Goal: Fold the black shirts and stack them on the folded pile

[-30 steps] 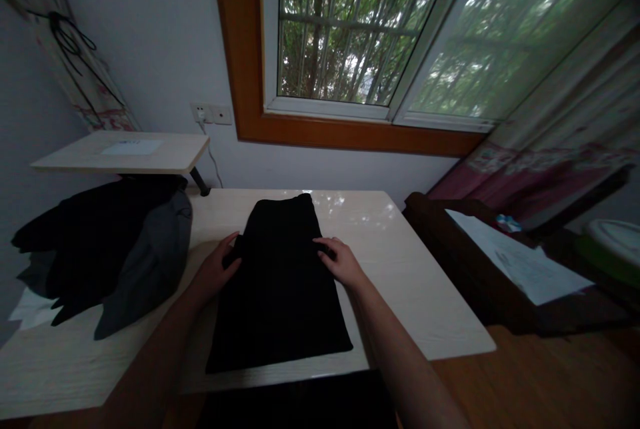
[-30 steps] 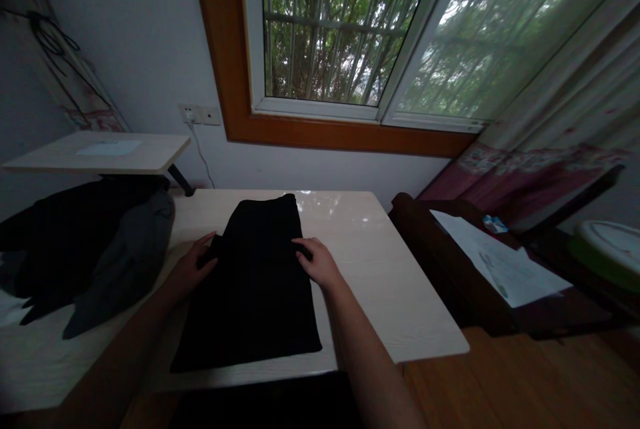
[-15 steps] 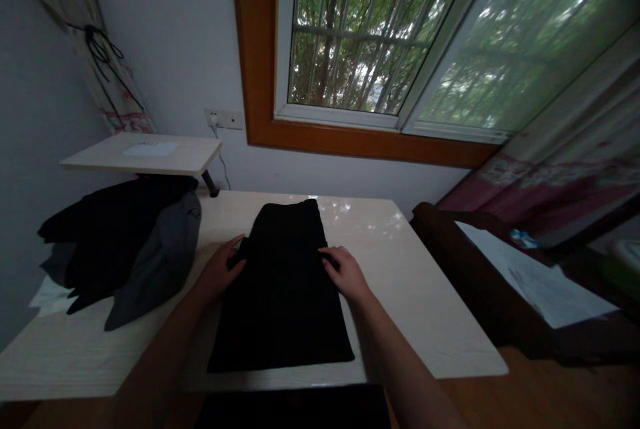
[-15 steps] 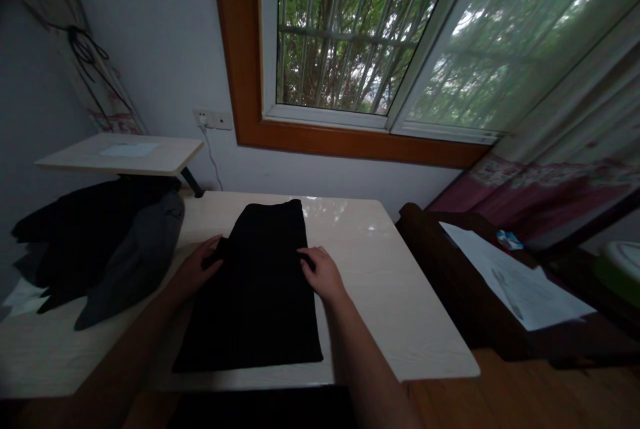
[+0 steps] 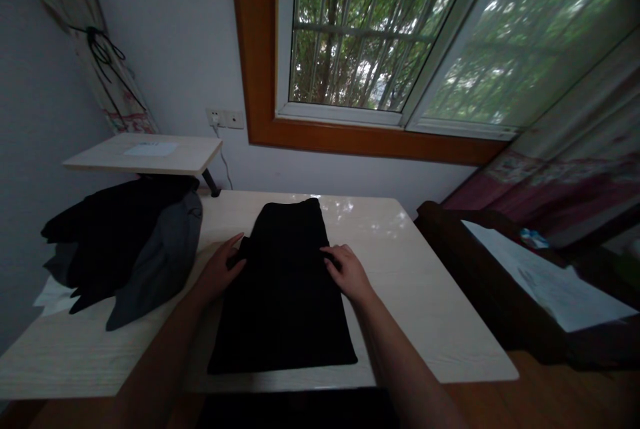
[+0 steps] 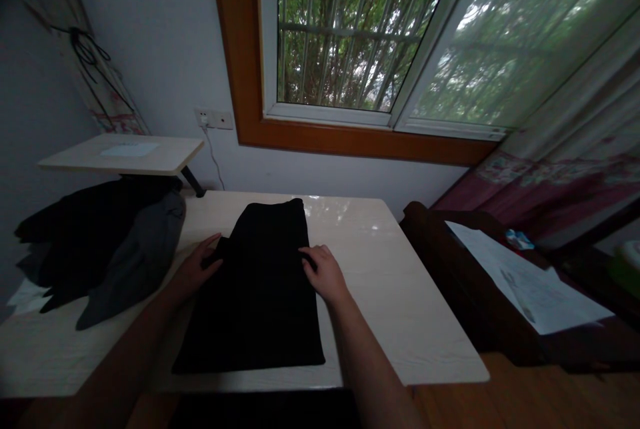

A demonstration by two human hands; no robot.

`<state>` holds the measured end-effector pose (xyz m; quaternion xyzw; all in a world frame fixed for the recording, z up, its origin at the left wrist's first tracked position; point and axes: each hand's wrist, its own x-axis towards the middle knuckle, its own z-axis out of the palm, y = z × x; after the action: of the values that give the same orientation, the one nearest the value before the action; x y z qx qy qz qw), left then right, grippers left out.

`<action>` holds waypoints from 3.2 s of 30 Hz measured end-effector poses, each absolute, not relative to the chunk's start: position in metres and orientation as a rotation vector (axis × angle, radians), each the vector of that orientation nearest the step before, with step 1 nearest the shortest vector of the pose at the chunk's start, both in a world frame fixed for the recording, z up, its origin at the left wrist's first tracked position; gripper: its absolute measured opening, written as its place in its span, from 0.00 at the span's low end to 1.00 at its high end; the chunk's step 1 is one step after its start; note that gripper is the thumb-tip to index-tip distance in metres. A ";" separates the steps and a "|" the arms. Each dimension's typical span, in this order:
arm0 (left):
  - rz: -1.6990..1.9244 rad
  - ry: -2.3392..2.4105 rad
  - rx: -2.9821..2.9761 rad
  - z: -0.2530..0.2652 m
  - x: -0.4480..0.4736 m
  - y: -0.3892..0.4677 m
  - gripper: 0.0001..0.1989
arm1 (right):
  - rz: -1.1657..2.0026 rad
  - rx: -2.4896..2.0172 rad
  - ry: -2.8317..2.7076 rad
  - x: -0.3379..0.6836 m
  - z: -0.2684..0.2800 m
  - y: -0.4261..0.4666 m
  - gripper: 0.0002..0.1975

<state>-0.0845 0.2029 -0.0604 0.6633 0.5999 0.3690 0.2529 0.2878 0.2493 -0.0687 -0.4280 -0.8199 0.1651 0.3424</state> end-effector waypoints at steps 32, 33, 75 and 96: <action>0.870 1.547 1.626 -0.051 -0.087 0.199 0.44 | 0.809 -1.306 -1.941 0.293 -0.075 0.246 0.28; 0.854 1.530 1.616 -0.049 -0.089 0.196 0.44 | 0.850 -1.297 -1.942 0.294 -0.075 0.243 0.29; 0.659 1.326 1.577 -0.031 -0.094 0.143 0.49 | 1.828 -1.323 -1.647 0.302 -0.038 0.195 0.45; 0.914 1.623 1.553 -0.037 -0.079 0.181 0.35 | 1.088 -1.316 -1.675 0.289 -0.066 0.232 0.10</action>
<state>-0.0786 0.1811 -0.0366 0.5997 0.6269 0.3530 0.3504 0.2892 0.2316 -0.0659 -0.5120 -0.6516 0.4232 0.3663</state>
